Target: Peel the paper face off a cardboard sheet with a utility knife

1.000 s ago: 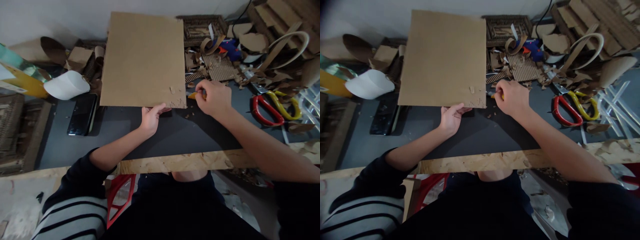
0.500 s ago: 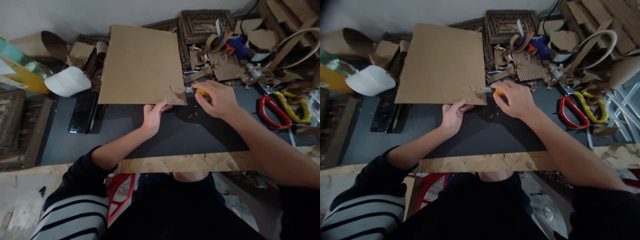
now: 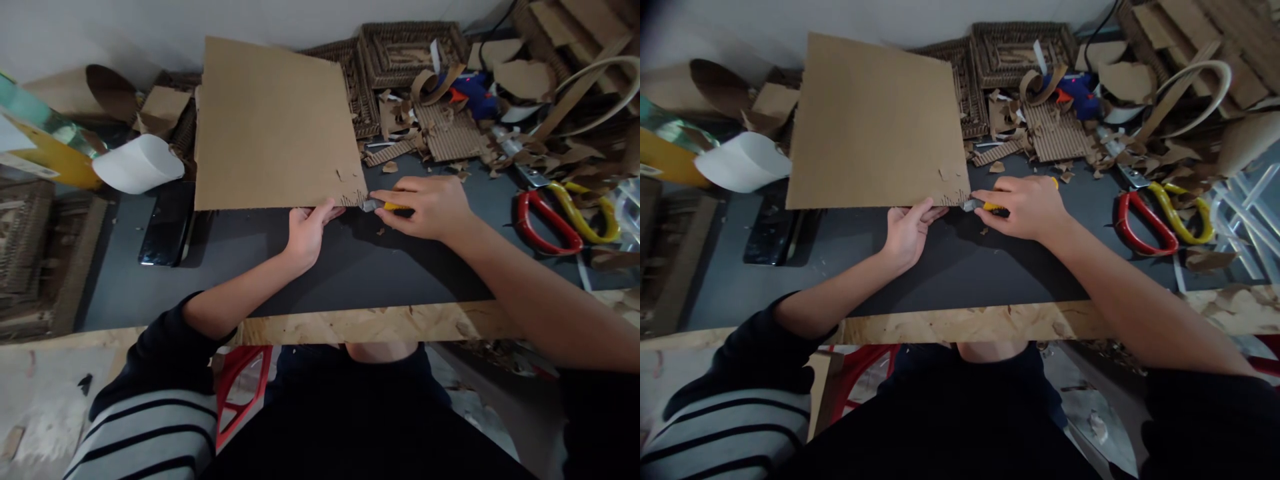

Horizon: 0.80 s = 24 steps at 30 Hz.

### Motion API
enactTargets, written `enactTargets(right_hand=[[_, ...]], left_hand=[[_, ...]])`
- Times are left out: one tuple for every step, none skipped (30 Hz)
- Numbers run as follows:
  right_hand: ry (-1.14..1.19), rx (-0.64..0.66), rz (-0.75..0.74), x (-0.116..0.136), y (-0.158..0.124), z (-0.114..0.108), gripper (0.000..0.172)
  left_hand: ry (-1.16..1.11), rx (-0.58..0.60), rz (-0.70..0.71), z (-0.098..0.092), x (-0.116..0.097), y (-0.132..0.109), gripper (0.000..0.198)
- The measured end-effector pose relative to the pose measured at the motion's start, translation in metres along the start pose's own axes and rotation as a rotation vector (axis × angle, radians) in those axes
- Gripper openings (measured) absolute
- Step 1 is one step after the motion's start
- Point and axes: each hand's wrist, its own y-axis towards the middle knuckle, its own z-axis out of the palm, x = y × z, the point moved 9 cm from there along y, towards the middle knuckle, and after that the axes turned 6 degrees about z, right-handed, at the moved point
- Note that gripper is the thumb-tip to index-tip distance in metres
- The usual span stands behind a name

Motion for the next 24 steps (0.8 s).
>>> enactTargets(right_hand=[[0.009,0.003,0.000,-0.0002,-0.0001,0.0002,0.054],[0.019,0.006,0.000,-0.0002,-0.0001,0.0004,0.054],[0.028,0.010,0.002,-0.0004,-0.0001,0.0007,0.055],[0.037,0.018,0.008,-0.0004,0.0000,0.0015,0.055],[0.044,0.032,0.017,-0.0004,0.0001,0.0031,0.055],[0.049,0.046,0.030,-0.0003,0.0003,0.0047,0.054],[0.051,0.059,0.047,-0.0003,0.0004,0.0064,0.054],[0.050,0.067,0.067,-0.0004,0.0004,0.0078,0.053],[0.048,0.068,0.086,-0.0003,0.0004,0.0087,0.053],[0.044,0.062,0.101,0.0000,0.0004,0.0090,0.053],[0.040,0.053,0.113,0.0007,0.0003,0.0090,0.053],[0.036,0.045,0.120,0.0015,0.0002,0.0089,0.053],[0.034,0.036,0.126,0.0024,0.0001,0.0087,0.053],[0.032,0.024,0.132,0.0032,-0.0001,0.0081,0.053],[0.032,0.013,0.140,0.0037,-0.0003,0.0074,0.053],[0.033,0.002,0.149,0.0042,-0.0004,0.0066,0.053],[0.036,-0.006,0.158,0.0047,-0.0005,0.0059,0.052],[0.039,-0.012,0.166,0.0053,-0.0006,0.0052,0.052],[0.041,-0.014,0.173,0.0060,-0.0006,0.0048,0.052],[0.042,-0.012,0.179,0.0066,-0.0006,0.0047,0.052],[0.040,-0.010,0.185,0.0070,-0.0005,0.0045,0.051],[0.036,-0.006,0.190,0.0072,-0.0004,0.0044,0.051],[0.032,-0.001,0.194,0.0072,-0.0002,0.0043,0.051],[0.027,0.005,0.194,0.0071,0.0000,0.0042,0.051]], left_hand=[[0.008,0.000,0.002,-0.0006,0.0002,0.0002,0.008],[0.017,0.002,0.004,-0.0012,0.0005,0.0003,0.008],[0.024,0.006,0.004,-0.0015,0.0008,0.0005,0.007],[0.029,0.012,0.002,-0.0016,0.0013,0.0007,0.006],[0.032,0.018,-0.001,-0.0015,0.0019,0.0008,0.006],[0.033,0.023,-0.005,-0.0014,0.0025,0.0010,0.006],[0.034,0.023,-0.010,-0.0016,0.0031,0.0012,0.006],[0.034,0.017,-0.013,-0.0022,0.0035,0.0013,0.007],[0.036,0.008,-0.017,-0.0029,0.0038,0.0014,0.009],[0.039,-0.004,-0.021,-0.0036,0.0040,0.0015,0.011],[0.040,-0.012,-0.024,-0.0040,0.0040,0.0015,0.013],[0.040,-0.016,-0.026,-0.0037,0.0037,0.0015,0.015],[0.037,-0.016,-0.028,-0.0029,0.0033,0.0014,0.017],[0.033,-0.013,-0.033,-0.0017,0.0027,0.0013,0.017],[0.029,-0.012,-0.039,-0.0005,0.0022,0.0011,0.018],[0.026,-0.014,-0.048,0.0003,0.0017,0.0010,0.017],[0.023,-0.020,-0.058,0.0009,0.0013,0.0008,0.017],[0.019,-0.029,-0.069,0.0012,0.0010,0.0006,0.015],[0.013,-0.039,-0.078,0.0013,0.0007,0.0004,0.014],[0.008,-0.047,-0.084,0.0014,0.0004,0.0002,0.012],[0.003,-0.053,-0.088,0.0016,0.0003,0.0000,0.011],[0.002,-0.055,-0.090,0.0018,0.0004,-0.0004,0.010],[0.007,-0.054,-0.090,0.0020,0.0006,-0.0008,0.009],[0.016,-0.051,-0.089,0.0021,0.0010,-0.0013,0.010]])
